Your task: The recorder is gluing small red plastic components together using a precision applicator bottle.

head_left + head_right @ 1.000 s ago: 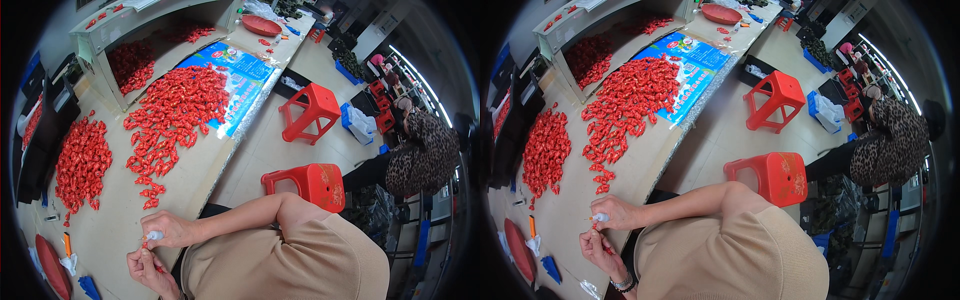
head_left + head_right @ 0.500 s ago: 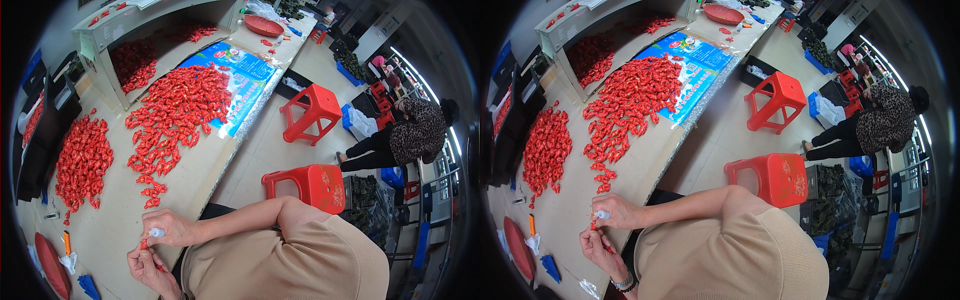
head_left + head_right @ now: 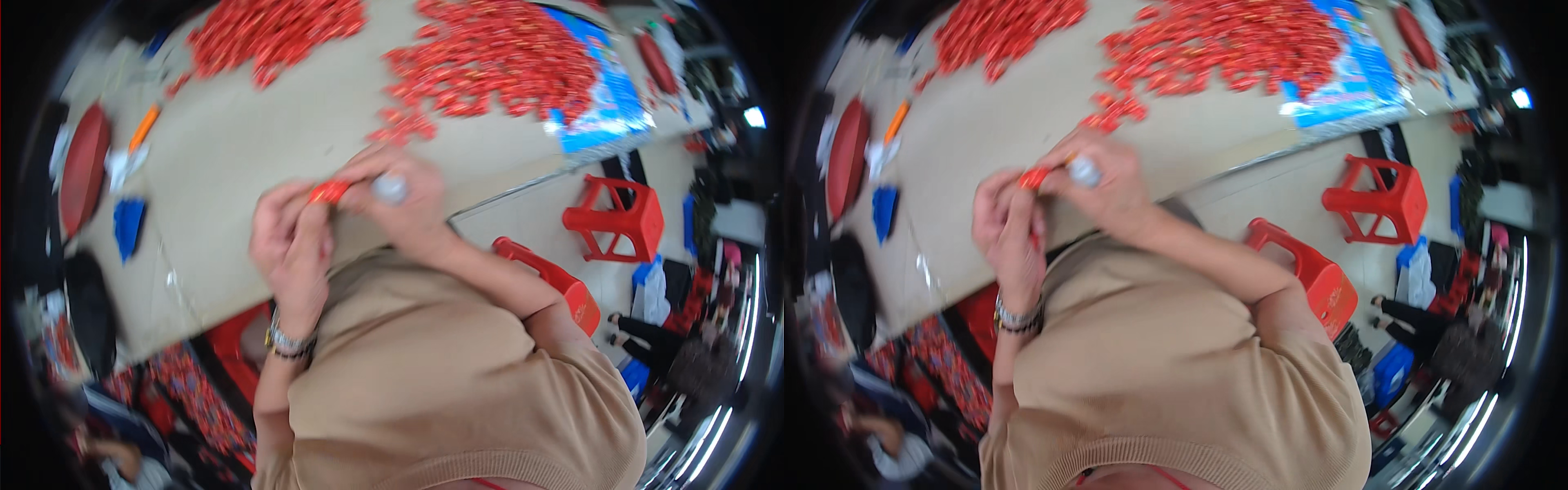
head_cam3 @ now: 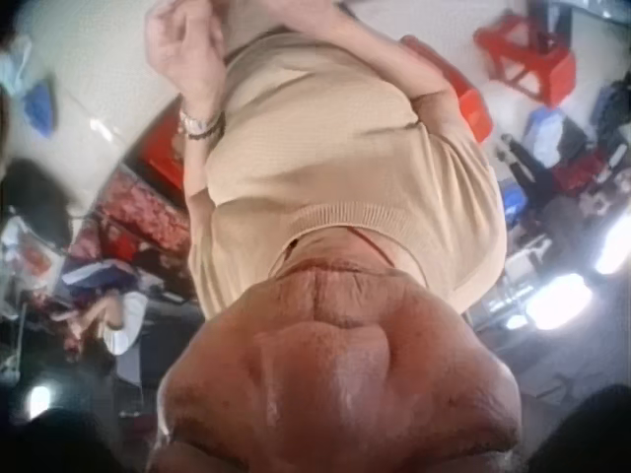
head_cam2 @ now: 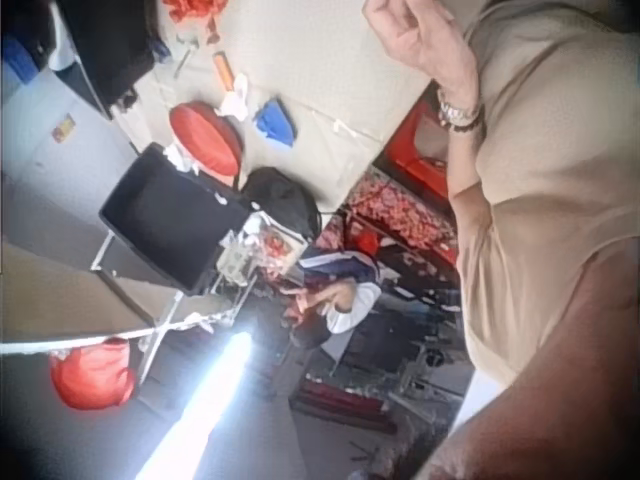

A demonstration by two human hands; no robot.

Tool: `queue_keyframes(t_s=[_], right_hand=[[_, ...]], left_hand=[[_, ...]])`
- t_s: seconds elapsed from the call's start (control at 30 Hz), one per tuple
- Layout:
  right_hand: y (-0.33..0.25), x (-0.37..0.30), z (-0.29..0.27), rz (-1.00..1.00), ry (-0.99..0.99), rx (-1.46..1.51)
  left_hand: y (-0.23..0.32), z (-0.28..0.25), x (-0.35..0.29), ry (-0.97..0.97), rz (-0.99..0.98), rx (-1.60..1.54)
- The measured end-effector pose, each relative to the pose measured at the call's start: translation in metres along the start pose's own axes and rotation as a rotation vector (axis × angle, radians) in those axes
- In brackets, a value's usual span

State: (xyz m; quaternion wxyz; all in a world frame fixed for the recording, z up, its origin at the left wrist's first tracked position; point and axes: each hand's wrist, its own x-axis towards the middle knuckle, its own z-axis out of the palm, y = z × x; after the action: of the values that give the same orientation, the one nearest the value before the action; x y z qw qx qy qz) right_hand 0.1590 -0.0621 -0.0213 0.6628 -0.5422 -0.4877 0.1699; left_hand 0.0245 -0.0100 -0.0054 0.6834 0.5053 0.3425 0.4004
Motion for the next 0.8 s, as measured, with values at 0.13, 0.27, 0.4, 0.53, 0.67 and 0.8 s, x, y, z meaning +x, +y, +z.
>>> queue_keyframes(t_s=[0.13,0.27,0.4,0.53,0.67,0.8], right_hand=[[-0.002,-0.004,0.005,0.207,-0.010,0.211],[0.001,-0.004,0.006,0.117,-0.061,0.086],[0.003,-0.006,0.008,0.088,-0.060,0.124],[0.001,-0.006,0.007,0.076,-0.081,0.129],[0.002,-0.005,0.004,0.060,-0.095,0.106],[-0.002,-0.006,0.006,0.080,-0.083,0.132]], left_hand=[[-0.003,-0.006,0.001,-0.025,0.051,0.010],[-0.009,-0.013,-0.001,-0.040,0.108,0.048],[-0.013,-0.018,-0.003,-0.035,0.143,0.075],[-0.014,-0.017,-0.004,-0.025,0.170,0.131],[-0.015,-0.016,-0.003,-0.045,0.188,0.128],[-0.015,-0.013,-0.003,-0.048,0.198,0.103]])
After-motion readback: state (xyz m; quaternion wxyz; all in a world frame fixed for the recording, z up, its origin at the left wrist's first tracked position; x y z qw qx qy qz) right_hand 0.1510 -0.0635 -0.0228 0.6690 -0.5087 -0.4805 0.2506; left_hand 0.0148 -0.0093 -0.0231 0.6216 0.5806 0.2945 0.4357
